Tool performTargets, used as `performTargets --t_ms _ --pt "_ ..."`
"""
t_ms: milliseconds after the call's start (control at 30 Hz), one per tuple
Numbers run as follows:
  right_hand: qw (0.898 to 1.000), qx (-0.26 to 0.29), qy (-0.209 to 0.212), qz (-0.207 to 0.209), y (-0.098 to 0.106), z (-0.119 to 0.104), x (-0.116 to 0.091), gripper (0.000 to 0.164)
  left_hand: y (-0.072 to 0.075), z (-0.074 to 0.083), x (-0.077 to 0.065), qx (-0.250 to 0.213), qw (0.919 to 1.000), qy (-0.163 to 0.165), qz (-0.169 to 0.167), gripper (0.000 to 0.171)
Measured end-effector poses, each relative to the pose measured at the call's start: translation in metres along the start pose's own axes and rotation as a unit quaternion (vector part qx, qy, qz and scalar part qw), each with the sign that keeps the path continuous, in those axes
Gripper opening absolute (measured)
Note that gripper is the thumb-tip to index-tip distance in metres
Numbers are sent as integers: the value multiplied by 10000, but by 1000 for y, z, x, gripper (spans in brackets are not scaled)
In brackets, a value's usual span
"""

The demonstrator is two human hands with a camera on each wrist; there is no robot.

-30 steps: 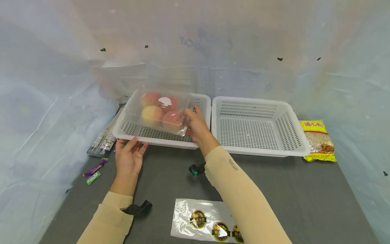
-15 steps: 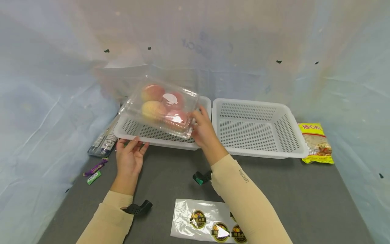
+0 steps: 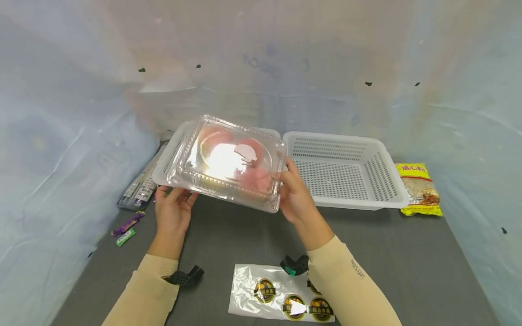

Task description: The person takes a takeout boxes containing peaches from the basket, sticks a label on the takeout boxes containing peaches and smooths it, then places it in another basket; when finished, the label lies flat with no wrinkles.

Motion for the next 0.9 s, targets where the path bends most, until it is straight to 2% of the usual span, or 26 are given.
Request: performTargets --t_ms 267,467,567,900 --pt "9995 -63 69 -312 13 -5 -46 71 2 2 2 66 9997 -221 15 29" --pt "9993 -247 -150 -249 26 -5 -78 71 1 3 -2 347 9993 -74 -67 49" --pt "9989 -258 -154 -370 30 -6 -92 69 0 3 -3 391 9991 -57 -152 49" --pt "9967 -287 -238 -717 40 -8 -141 74 1 2 -1 354 9992 -65 -144 49"
Point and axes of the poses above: each hand's wrist, its own x-axis towards the middle knuckle, its own y-axis out of the back of the hand, z = x × y, the point moved 8 cm from there along x, towards the middle knuckle, and after that the axes turned 9 degrees about -z, right-handed, at the moved point
